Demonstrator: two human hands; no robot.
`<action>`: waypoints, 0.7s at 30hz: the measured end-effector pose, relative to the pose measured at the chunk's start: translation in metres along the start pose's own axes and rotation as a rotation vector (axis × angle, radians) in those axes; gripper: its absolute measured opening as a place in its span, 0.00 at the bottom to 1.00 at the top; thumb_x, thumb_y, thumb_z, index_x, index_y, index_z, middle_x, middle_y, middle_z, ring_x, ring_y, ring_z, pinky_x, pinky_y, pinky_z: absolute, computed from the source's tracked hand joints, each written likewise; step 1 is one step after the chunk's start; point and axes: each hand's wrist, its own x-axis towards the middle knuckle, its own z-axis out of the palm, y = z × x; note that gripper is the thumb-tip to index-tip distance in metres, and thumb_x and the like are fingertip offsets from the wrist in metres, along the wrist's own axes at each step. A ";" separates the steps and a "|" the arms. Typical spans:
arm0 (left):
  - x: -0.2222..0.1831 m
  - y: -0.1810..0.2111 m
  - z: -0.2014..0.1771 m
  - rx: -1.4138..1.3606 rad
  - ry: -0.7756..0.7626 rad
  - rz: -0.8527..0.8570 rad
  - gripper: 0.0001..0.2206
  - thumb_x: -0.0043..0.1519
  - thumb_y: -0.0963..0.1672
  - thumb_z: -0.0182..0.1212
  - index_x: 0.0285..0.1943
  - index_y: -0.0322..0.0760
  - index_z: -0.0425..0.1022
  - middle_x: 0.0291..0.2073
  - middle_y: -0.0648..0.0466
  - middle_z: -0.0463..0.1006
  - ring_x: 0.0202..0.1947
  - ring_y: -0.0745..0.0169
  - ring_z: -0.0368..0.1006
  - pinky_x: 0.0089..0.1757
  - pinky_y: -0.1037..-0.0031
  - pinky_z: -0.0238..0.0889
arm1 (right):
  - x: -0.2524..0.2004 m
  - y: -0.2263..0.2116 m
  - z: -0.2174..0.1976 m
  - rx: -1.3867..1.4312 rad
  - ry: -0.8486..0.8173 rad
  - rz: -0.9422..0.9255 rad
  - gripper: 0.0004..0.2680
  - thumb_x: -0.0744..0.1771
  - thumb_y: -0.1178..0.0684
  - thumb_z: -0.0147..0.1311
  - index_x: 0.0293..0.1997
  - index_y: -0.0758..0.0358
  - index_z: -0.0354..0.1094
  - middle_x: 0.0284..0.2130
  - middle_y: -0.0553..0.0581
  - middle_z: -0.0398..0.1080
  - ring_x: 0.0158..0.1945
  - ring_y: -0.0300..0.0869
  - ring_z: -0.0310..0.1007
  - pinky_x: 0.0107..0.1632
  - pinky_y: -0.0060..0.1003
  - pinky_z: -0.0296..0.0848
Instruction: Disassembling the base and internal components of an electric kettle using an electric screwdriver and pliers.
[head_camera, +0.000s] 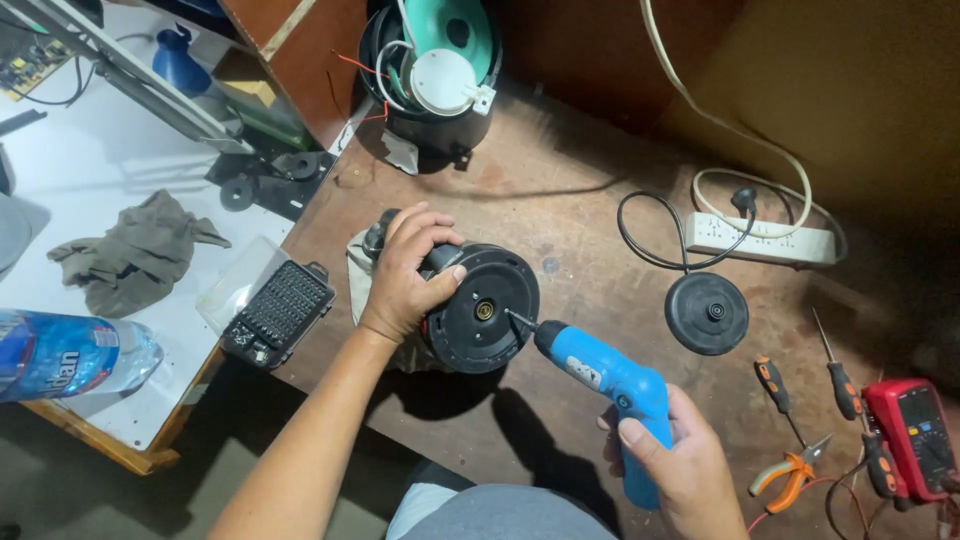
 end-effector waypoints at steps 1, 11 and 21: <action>0.000 -0.001 0.001 0.000 0.006 -0.003 0.21 0.65 0.57 0.65 0.58 0.44 0.86 0.65 0.49 0.83 0.80 0.34 0.66 0.75 0.40 0.58 | -0.001 -0.005 0.003 -0.006 -0.003 -0.001 0.19 0.66 0.51 0.68 0.61 0.75 0.78 0.36 0.77 0.87 0.29 0.61 0.83 0.33 0.56 0.82; 0.000 0.000 0.004 -0.026 -0.003 0.004 0.22 0.65 0.57 0.66 0.58 0.43 0.86 0.65 0.48 0.82 0.80 0.33 0.64 0.76 0.38 0.55 | -0.003 -0.051 0.010 -0.400 -0.032 0.044 0.16 0.68 0.45 0.66 0.59 0.61 0.79 0.26 0.66 0.88 0.28 0.52 0.87 0.39 0.47 0.82; 0.002 0.000 0.008 -0.042 0.028 0.026 0.23 0.65 0.58 0.65 0.57 0.42 0.85 0.61 0.48 0.82 0.79 0.31 0.64 0.77 0.37 0.54 | 0.011 -0.111 0.020 -0.965 -0.095 0.079 0.18 0.67 0.36 0.68 0.65 0.33 0.79 0.30 0.48 0.91 0.34 0.41 0.92 0.54 0.35 0.81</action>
